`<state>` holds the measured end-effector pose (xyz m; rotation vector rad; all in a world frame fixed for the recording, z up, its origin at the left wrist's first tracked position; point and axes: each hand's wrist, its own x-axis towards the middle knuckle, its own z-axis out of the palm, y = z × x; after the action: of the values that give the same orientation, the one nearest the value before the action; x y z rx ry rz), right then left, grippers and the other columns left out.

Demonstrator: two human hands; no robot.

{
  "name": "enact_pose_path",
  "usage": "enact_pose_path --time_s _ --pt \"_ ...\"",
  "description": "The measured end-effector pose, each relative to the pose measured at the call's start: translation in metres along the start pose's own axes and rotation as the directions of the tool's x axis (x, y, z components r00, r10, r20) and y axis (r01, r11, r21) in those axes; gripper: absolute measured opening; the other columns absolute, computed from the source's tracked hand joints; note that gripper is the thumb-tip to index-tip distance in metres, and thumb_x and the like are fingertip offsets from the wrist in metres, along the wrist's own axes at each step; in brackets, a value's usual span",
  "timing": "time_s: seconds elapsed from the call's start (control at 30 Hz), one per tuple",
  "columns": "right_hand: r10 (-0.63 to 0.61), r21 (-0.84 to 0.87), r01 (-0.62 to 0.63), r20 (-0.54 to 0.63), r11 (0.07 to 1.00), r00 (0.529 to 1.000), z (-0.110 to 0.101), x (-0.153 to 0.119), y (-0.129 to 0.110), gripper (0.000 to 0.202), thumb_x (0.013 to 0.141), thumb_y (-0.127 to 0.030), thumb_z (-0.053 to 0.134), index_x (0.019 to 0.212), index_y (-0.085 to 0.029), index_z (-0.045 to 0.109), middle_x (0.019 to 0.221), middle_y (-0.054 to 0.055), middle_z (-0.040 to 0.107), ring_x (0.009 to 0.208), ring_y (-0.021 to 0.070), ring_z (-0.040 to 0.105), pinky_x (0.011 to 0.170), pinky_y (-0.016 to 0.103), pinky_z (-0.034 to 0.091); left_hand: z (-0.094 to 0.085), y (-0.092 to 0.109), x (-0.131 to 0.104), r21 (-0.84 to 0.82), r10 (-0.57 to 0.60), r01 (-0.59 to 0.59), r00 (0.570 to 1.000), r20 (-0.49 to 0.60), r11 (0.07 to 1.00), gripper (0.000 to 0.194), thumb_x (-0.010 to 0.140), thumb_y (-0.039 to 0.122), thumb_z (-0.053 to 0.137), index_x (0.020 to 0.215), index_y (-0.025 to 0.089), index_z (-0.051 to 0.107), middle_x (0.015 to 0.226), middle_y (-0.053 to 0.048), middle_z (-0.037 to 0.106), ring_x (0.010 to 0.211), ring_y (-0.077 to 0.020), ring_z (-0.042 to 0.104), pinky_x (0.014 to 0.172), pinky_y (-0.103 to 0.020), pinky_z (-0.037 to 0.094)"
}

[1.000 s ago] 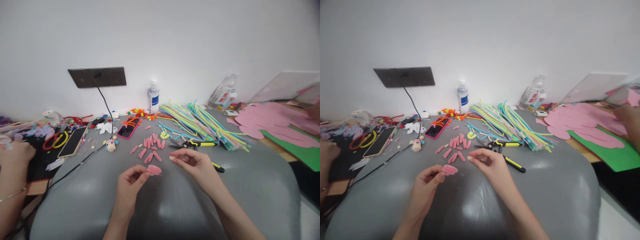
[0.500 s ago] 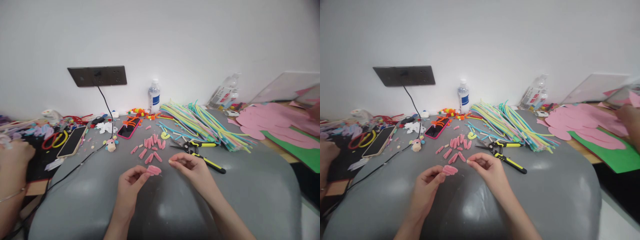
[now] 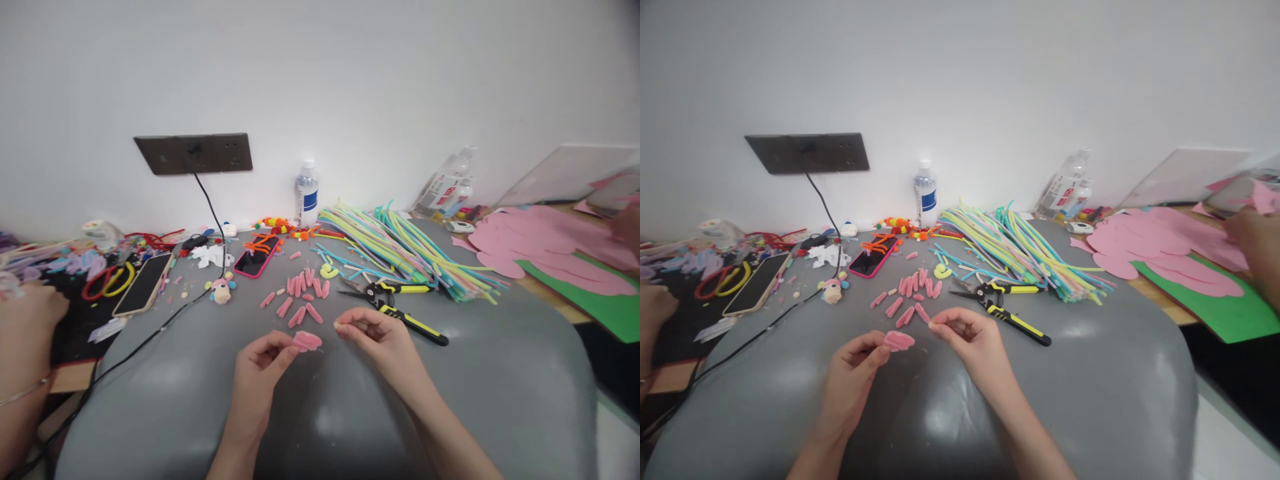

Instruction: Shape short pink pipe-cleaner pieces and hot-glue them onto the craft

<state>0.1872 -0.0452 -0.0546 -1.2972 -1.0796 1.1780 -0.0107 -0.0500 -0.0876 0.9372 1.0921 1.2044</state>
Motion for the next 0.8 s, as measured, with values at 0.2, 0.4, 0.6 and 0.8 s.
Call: enact_pose_path --time_s 0.2,0.4,0.6,0.8 --pt "-0.022 -0.011 0.022 -0.009 1.0 1.0 0.0002 -0.0027 0.0019 0.021 0.07 -0.038 0.081 0.072 -0.019 0.074 0.07 0.003 0.075 0.065 0.0179 0.068 0.066 0.028 0.056 0.001 -0.0004 0.0001 -0.018 -0.007 0.007 1.0 0.0 1.0 0.016 0.068 0.031 0.084 0.068 0.017 0.078 0.067 -0.002 0.068 0.068 -0.0129 0.056 0.064 -0.02 0.046" --pt "-0.036 -0.051 0.035 -0.017 0.998 0.999 0.0012 -0.0036 0.0042 0.022 0.071 -0.039 0.079 0.073 -0.018 0.075 0.071 0.005 0.075 0.065 0.0181 0.067 0.065 0.028 0.055 -0.0004 -0.0035 0.0008 -0.017 0.002 -0.002 1.0 0.0 1.0 0.017 0.068 0.032 0.084 0.066 0.016 0.077 0.066 -0.002 0.068 0.067 -0.0134 0.056 0.065 -0.021 0.046" --pt "-0.076 -0.066 0.072 -0.062 0.995 0.995 0.0043 -0.0044 0.0048 0.021 0.07 -0.04 0.078 0.07 -0.019 0.075 0.068 0.005 0.075 0.064 0.0197 0.068 0.062 0.029 0.056 0.0001 -0.0036 0.0 -0.005 -0.002 0.002 1.0 -0.013 1.0 0.017 0.069 0.031 0.084 0.066 0.016 0.076 0.066 -0.002 0.068 0.067 -0.0136 0.057 0.065 -0.022 0.046" --pt "-0.122 -0.133 0.11 -0.086 0.985 0.989 -0.0001 -0.0027 0.0098 0.019 0.074 -0.039 0.076 0.073 -0.02 0.076 0.07 0.005 0.076 0.063 0.0201 0.068 0.061 0.03 0.055 0.0019 -0.0023 -0.0002 -0.01 0.002 -0.002 1.0 -0.022 1.0 0.017 0.068 0.032 0.083 0.066 0.017 0.077 0.068 -0.004 0.071 0.068 -0.0156 0.061 0.066 -0.024 0.049"
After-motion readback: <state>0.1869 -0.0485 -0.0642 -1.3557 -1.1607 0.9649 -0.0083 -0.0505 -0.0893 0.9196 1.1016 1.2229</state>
